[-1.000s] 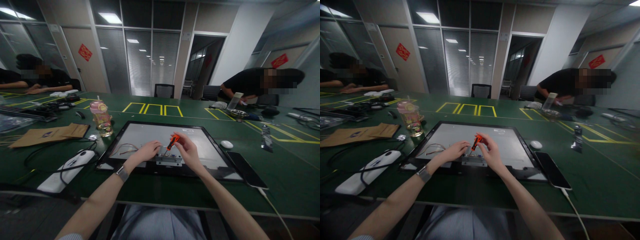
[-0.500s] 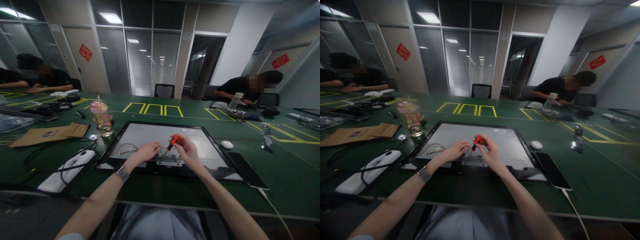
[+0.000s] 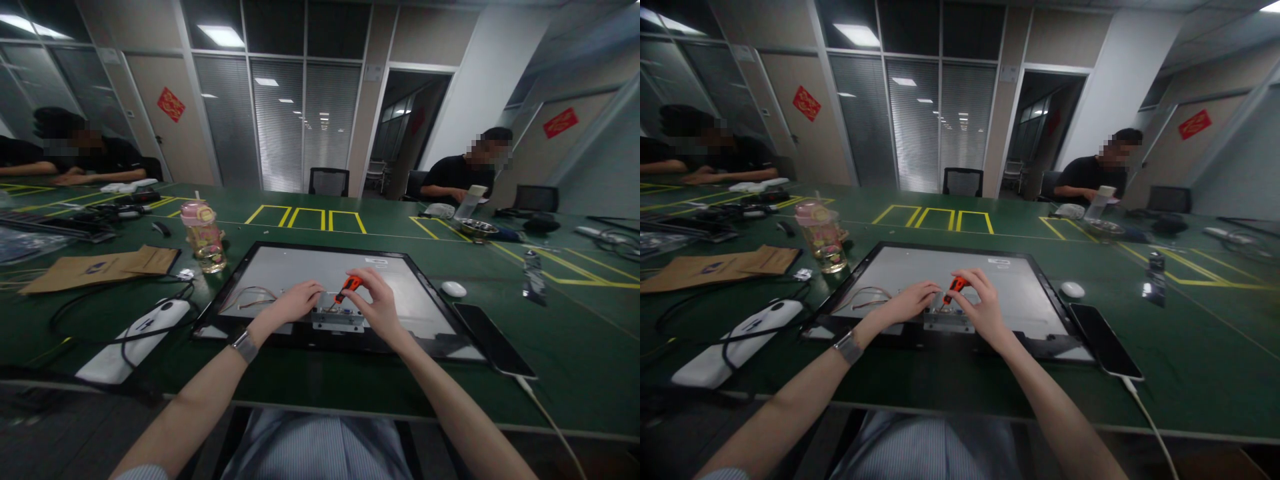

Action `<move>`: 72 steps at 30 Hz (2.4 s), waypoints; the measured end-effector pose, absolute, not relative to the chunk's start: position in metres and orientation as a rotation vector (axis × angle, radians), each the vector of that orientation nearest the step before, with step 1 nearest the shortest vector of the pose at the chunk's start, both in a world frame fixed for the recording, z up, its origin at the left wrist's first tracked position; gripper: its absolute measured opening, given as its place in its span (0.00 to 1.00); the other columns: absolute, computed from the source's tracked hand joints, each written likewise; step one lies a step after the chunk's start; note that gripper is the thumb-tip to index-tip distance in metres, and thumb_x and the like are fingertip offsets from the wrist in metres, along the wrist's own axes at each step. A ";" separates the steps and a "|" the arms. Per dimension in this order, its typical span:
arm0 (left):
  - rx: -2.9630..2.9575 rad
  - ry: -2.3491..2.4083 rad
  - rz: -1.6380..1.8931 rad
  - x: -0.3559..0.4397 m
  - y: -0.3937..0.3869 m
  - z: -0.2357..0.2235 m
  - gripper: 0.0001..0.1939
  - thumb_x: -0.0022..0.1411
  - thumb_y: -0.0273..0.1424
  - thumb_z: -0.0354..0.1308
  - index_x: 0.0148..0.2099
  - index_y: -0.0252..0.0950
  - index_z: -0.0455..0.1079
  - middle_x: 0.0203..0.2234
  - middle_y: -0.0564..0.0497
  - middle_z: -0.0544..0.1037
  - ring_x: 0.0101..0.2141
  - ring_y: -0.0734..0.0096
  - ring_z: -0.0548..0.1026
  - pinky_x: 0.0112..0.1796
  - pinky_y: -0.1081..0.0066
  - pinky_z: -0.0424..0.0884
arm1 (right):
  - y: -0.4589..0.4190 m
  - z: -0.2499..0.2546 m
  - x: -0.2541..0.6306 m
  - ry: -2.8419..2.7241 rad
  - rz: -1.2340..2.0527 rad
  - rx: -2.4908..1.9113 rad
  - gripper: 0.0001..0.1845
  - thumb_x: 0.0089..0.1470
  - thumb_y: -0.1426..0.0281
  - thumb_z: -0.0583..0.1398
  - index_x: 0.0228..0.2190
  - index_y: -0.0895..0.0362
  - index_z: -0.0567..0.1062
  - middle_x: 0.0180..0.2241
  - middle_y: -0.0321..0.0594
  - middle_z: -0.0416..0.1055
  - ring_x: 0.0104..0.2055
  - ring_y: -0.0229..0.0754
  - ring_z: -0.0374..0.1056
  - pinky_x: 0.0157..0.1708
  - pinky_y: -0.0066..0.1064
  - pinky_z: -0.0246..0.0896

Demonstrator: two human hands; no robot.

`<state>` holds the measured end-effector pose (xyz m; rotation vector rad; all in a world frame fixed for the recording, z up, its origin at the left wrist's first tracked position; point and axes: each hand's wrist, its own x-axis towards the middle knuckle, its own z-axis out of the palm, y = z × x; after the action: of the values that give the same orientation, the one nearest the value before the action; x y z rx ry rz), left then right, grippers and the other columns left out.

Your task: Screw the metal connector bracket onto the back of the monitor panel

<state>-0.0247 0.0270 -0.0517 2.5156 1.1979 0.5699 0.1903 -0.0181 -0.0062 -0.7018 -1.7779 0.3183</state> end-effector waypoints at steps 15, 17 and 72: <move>2.525 1.190 0.560 -0.024 0.028 -0.052 0.17 0.69 0.33 0.41 0.51 0.38 0.68 0.49 0.47 0.73 0.49 0.65 0.71 0.52 0.67 0.64 | -0.015 -0.012 0.188 -1.719 0.544 -0.687 0.20 0.57 0.68 0.59 0.52 0.49 0.67 0.40 0.41 0.73 0.36 0.41 0.75 0.41 0.39 0.73; 2.525 1.195 0.555 -0.024 0.029 -0.053 0.17 0.69 0.32 0.41 0.52 0.37 0.68 0.49 0.47 0.72 0.49 0.65 0.70 0.53 0.66 0.63 | -0.015 -0.011 0.189 -1.654 0.647 -0.652 0.22 0.57 0.68 0.58 0.54 0.48 0.64 0.42 0.41 0.73 0.35 0.40 0.76 0.41 0.40 0.74; 2.506 1.238 0.518 -0.026 0.029 -0.053 0.18 0.68 0.33 0.41 0.53 0.36 0.67 0.52 0.46 0.72 0.51 0.65 0.70 0.55 0.65 0.62 | -0.001 -0.007 0.204 -1.471 0.672 -0.641 0.09 0.53 0.61 0.62 0.31 0.53 0.73 0.33 0.38 0.68 0.37 0.41 0.68 0.40 0.37 0.68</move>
<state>-0.0257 0.0292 -0.0530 2.5056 1.2385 0.5179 0.2035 -0.0008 -0.0066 -0.6410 -1.4711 0.6715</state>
